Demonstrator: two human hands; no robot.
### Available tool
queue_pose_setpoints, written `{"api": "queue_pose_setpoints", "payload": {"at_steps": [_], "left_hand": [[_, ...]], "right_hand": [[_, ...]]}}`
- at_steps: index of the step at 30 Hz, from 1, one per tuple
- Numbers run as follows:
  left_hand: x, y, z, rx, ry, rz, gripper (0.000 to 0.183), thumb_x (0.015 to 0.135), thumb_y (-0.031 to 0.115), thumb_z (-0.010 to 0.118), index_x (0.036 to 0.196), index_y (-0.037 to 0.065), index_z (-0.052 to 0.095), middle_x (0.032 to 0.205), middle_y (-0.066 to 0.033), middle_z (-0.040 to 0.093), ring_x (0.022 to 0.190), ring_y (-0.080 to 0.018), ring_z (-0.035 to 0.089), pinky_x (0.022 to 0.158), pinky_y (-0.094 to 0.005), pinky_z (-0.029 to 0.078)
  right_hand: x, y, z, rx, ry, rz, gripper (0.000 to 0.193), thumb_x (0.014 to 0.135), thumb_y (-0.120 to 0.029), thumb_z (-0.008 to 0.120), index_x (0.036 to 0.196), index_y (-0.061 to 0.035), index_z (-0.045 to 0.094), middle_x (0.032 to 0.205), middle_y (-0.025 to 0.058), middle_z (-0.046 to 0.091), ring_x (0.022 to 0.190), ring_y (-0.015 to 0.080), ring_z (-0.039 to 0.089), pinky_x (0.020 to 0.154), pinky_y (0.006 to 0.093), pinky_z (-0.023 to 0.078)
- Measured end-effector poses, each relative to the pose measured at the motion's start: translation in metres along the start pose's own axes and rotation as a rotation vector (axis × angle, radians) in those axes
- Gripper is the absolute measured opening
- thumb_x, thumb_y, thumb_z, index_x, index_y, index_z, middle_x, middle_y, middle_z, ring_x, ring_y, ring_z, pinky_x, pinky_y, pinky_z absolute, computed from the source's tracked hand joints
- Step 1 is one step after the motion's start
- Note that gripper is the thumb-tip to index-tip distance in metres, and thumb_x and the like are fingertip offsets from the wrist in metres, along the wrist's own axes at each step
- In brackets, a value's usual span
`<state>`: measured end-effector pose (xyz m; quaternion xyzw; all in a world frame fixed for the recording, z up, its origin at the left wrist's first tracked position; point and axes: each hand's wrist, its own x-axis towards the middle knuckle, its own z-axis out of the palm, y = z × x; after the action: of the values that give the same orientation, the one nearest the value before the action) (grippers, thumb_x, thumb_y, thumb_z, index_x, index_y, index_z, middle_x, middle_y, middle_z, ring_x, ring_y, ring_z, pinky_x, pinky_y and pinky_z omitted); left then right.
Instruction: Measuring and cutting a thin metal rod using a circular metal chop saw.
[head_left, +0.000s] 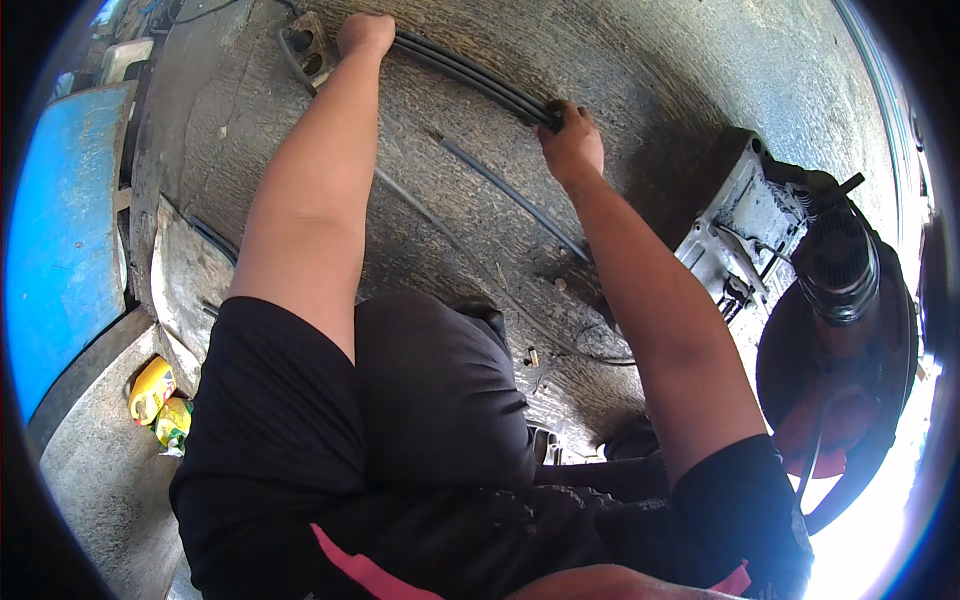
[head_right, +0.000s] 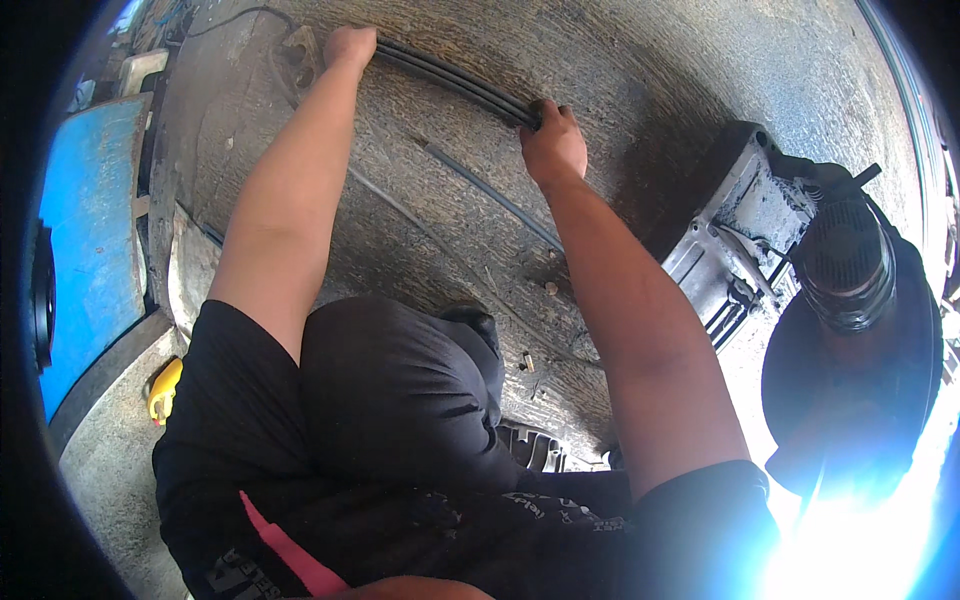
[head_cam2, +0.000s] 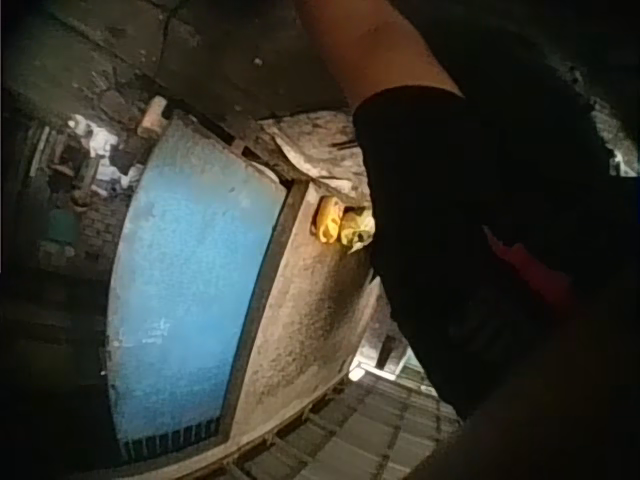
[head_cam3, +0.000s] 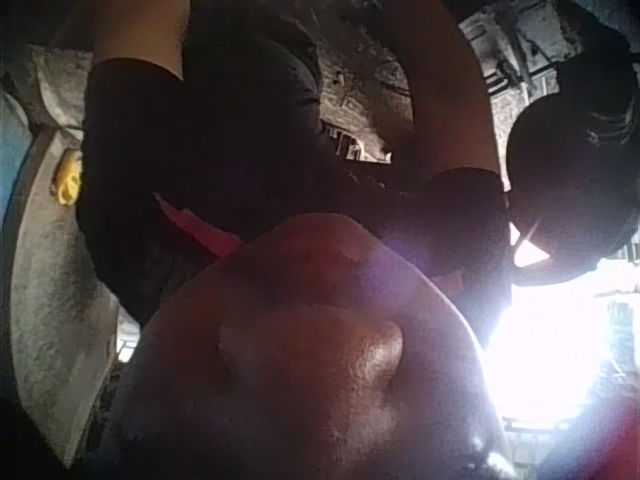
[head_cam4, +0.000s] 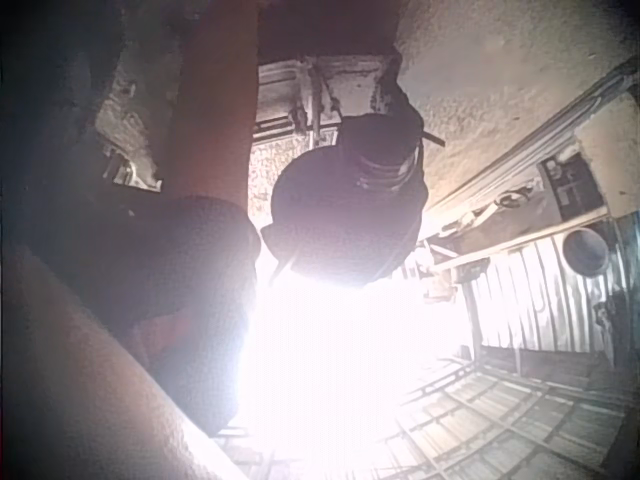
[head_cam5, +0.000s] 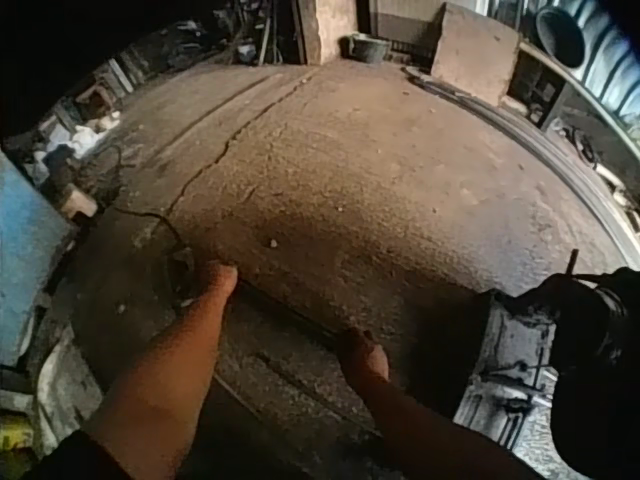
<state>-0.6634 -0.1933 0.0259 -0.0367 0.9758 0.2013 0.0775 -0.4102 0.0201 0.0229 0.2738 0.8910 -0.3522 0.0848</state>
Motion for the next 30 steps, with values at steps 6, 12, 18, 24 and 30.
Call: {"api": "queue_pose_setpoints", "payload": {"at_steps": [6, 12, 18, 24, 30], "left_hand": [[0.010, -0.015, 0.003, -0.076, 0.044, -0.049, 0.032, 0.085, 0.020, 0.051, 0.095, -0.008, 0.063, 0.099, -0.0277, 0.063, 0.090, -0.0361, 0.062, 0.084, -0.0453, 0.047], [0.024, -0.030, 0.010, -0.410, 0.011, -0.193, 0.031, 0.084, 0.019, 0.052, 0.092, -0.009, 0.062, 0.089, -0.0258, 0.064, 0.078, -0.0343, 0.064, 0.068, -0.0445, 0.049], [0.025, -0.034, 0.010, -0.455, 0.124, -0.199, 0.029, 0.085, 0.019, 0.052, 0.091, -0.008, 0.062, 0.087, -0.0251, 0.064, 0.076, -0.0331, 0.064, 0.066, -0.0438, 0.049], [-0.009, 0.026, -0.023, -0.543, 0.298, -0.175, 0.030, 0.083, 0.022, 0.057, 0.107, 0.008, 0.068, 0.113, -0.0180, 0.063, 0.113, -0.0302, 0.056, 0.096, -0.0377, 0.042], [-0.034, 0.099, -0.062, -0.571, 0.258, 0.135, 0.019, 0.090, 0.015, 0.054, 0.100, 0.000, 0.060, 0.098, -0.0122, 0.063, 0.095, -0.0278, 0.059, 0.086, -0.0378, 0.043]], "right_hand": [[0.002, 0.004, 0.004, 0.017, -0.014, 0.001, 0.044, 0.079, -0.022, 0.069, 0.117, -0.0092, 0.054, 0.116, 0.0135, 0.054, 0.109, 0.0341, 0.054, 0.092, 0.0421, 0.046], [0.002, 0.003, 0.001, 0.008, 0.005, 0.006, 0.048, 0.077, -0.024, 0.070, 0.119, -0.0082, 0.052, 0.117, 0.0155, 0.053, 0.111, 0.0338, 0.053, 0.093, 0.0417, 0.045], [0.002, 0.005, 0.001, 0.105, -0.024, 0.004, 0.050, 0.078, -0.024, 0.069, 0.121, -0.0064, 0.051, 0.118, 0.0165, 0.053, 0.111, 0.0334, 0.053, 0.093, 0.0415, 0.045], [0.000, 0.019, -0.006, 0.229, 0.190, 0.043, 0.035, 0.081, -0.021, 0.061, 0.112, -0.0053, 0.056, 0.103, 0.0164, 0.060, 0.099, 0.0350, 0.057, 0.087, 0.0419, 0.046], [-0.056, 0.027, -0.003, 0.193, 0.134, 0.002, 0.027, 0.082, -0.022, 0.060, 0.102, -0.0043, 0.057, 0.095, 0.0172, 0.059, 0.095, 0.0359, 0.057, 0.083, 0.0434, 0.047]]}}
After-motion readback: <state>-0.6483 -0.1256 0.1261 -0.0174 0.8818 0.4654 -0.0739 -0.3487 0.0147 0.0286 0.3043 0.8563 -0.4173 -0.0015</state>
